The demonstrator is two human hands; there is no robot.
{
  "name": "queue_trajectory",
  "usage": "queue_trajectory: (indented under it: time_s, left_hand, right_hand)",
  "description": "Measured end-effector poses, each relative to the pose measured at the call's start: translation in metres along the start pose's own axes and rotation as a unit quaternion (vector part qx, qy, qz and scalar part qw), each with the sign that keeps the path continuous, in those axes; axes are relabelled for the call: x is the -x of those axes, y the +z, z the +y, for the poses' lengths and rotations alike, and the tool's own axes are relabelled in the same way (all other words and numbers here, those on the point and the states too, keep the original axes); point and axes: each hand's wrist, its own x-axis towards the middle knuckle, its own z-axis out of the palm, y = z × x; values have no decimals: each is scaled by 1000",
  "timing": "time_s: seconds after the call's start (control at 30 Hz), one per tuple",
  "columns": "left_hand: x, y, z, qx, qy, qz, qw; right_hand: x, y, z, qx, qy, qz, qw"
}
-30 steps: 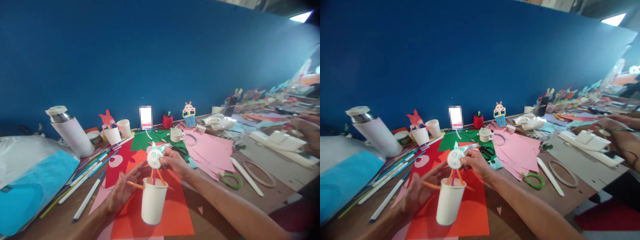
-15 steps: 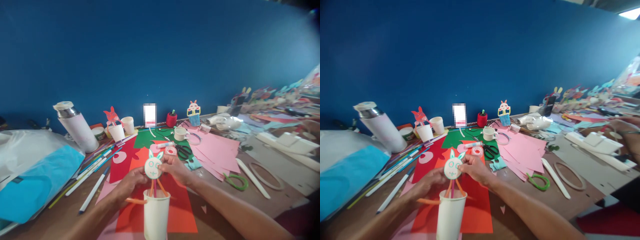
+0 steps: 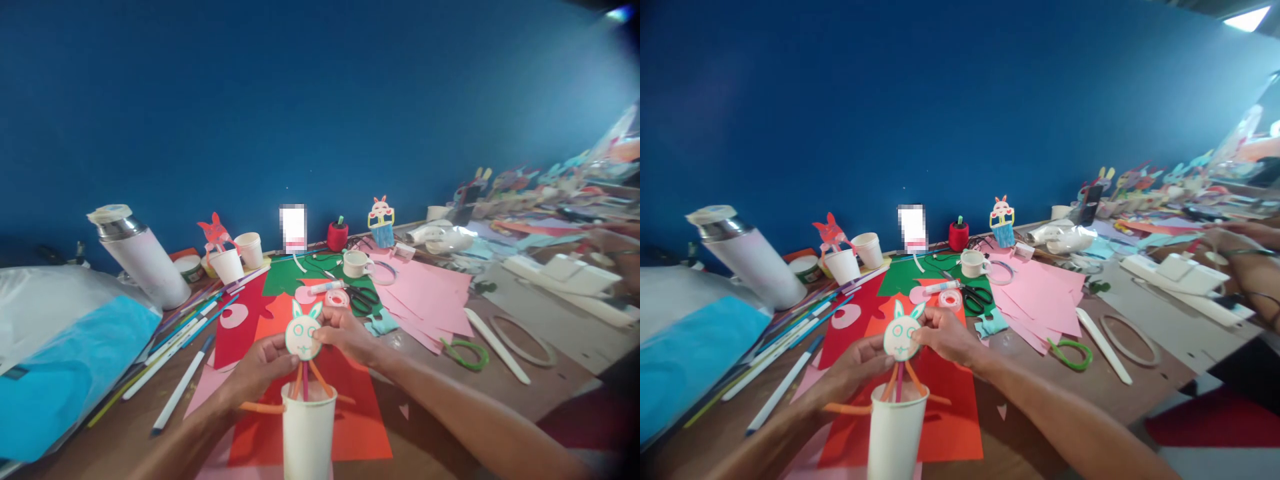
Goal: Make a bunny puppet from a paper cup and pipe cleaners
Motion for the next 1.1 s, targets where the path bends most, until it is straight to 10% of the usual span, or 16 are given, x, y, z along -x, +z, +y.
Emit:
queue_trajectory:
  time_s: [0.67,1.1]
  left_hand:
    - [1,-2,-4,-21,31,-12,999]
    - [-3,9,-5,-33,25,132,990]
  right_hand:
    - [3,5,3,33,-1,6,999]
    - [2,12,-1,12,24,13,1000]
